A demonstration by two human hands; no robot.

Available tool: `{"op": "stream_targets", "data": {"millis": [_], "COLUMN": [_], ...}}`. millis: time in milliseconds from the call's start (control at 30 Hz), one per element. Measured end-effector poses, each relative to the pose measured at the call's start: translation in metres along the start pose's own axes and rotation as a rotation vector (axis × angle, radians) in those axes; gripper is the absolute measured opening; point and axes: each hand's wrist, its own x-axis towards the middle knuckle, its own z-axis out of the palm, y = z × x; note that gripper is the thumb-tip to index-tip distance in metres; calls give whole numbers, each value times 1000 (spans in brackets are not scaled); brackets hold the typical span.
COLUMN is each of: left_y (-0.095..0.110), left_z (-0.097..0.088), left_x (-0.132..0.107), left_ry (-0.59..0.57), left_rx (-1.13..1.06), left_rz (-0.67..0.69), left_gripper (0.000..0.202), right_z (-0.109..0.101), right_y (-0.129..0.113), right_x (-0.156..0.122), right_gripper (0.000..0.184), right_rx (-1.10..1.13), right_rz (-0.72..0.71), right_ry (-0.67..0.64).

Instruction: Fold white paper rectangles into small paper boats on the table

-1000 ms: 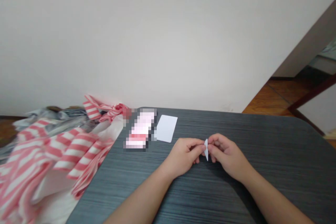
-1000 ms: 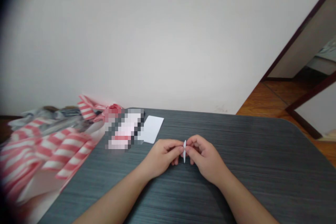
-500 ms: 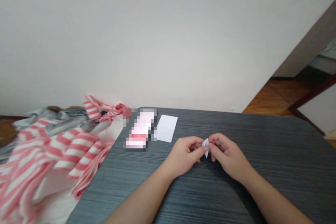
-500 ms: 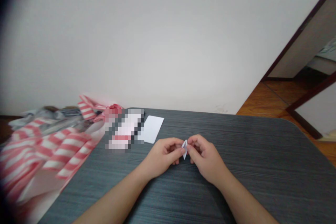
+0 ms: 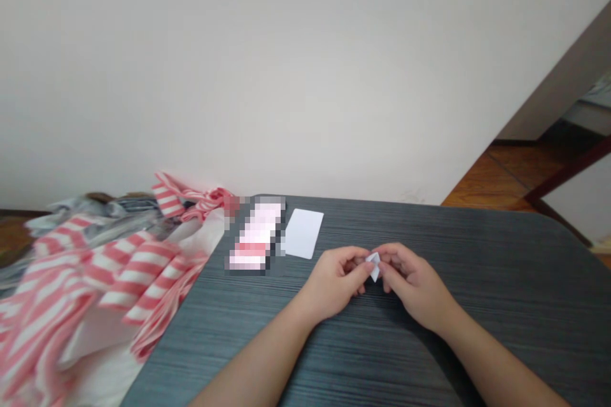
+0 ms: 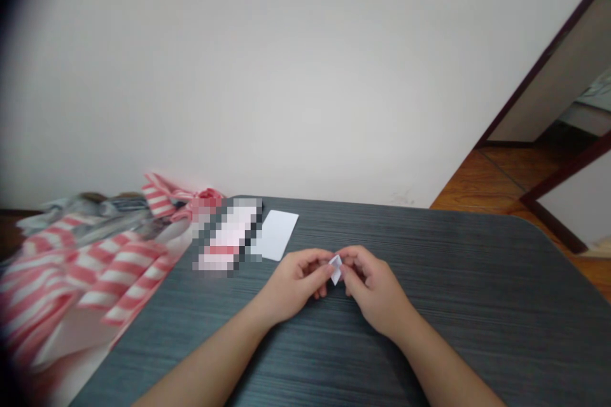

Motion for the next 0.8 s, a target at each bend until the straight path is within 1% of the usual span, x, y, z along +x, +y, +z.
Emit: {"op": "stream_targets", "data": {"millis": [167,333,500,633,800], "left_y": [1,-7,-10,-8,-9], "left_z": [-1,-1,-1,-1,-1], "left_x": [0,2,2,2,3], "left_ry": [-5,9,18,31,40], "left_rx": [-16,-97,-129,-150,-154], "left_rz": [1,-16,-6,12,21], "left_gripper": [34,39,42,44,40], "right_z": [-2,-4,-5,-4,-4], "right_y": [0,0,-1,-4,-8], "right_x": [0,0,0,-1,-1], "right_gripper": [19,20,20,18,14], "right_rx": [-18,-89,-91,-81,-42], "right_rz": [-12,-5,4,-54,-136], "right_ry": [13,47,60,59,41]}}
